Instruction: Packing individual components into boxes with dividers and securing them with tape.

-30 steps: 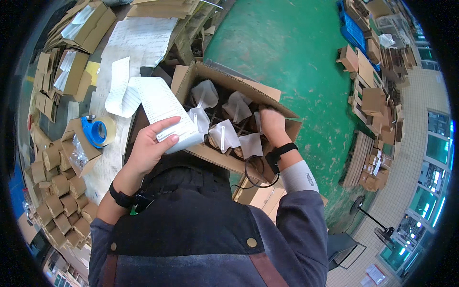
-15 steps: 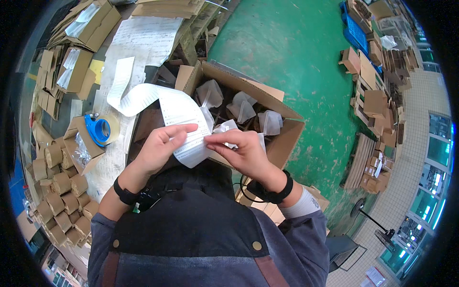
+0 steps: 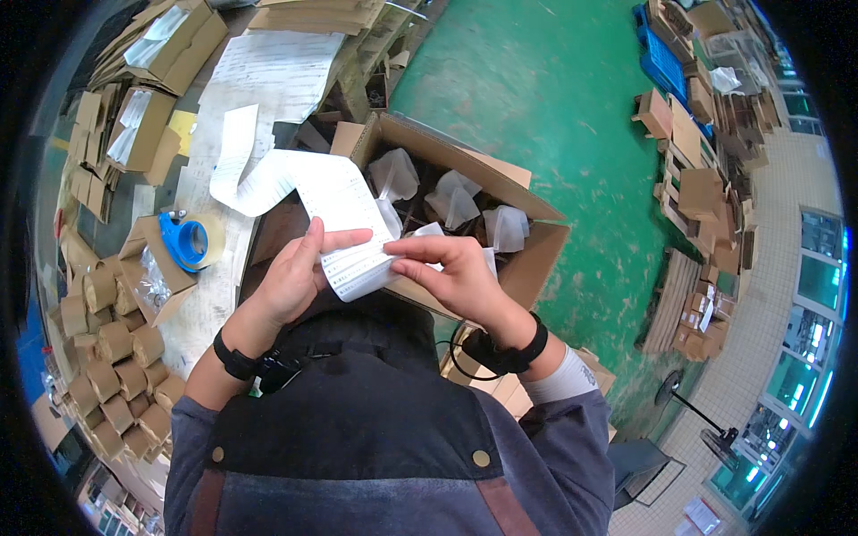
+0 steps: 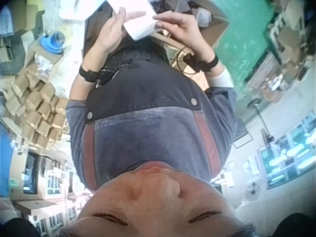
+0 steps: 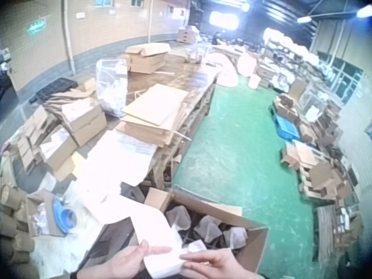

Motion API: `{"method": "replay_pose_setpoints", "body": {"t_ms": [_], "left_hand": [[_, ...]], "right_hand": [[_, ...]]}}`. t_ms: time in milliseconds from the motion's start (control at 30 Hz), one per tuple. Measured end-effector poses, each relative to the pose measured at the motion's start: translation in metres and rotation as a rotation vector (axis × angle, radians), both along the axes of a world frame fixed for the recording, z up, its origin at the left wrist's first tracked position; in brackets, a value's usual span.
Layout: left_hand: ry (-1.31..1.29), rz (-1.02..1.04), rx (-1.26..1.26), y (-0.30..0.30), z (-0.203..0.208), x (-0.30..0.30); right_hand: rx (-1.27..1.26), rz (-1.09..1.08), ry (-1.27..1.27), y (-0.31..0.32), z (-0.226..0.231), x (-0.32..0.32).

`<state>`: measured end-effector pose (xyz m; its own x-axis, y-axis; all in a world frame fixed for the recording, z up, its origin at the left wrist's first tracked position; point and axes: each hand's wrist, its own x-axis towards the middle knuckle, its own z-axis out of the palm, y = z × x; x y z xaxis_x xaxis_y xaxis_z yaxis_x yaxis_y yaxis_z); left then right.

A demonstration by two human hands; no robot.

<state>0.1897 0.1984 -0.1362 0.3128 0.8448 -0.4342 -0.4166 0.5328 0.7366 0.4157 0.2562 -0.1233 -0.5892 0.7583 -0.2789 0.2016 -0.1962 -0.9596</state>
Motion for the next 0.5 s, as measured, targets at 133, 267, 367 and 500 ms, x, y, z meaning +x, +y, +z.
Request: {"method": "replay_pose_setpoints", "body": {"t_ms": [133, 267, 367, 500], "left_hand": [[-0.060, 0.026, -0.018, -0.003, -0.002, 0.003], [-0.068, 0.113, -0.078, -0.003, -0.007, 0.002], [0.072, 0.270, -0.057, -0.003, -0.009, -0.005], [0.062, 0.286, -0.006, 0.009, -0.001, -0.011]], "right_hand": [[0.465, 0.062, -0.001, -0.008, -0.001, 0.003], [0.141, 0.011, 0.019, -0.003, 0.003, 0.015], [-0.366, 0.019, -0.088, 0.032, -0.016, 0.055], [0.222, 0.531, -0.795, 0.042, -0.090, 0.099]]}}
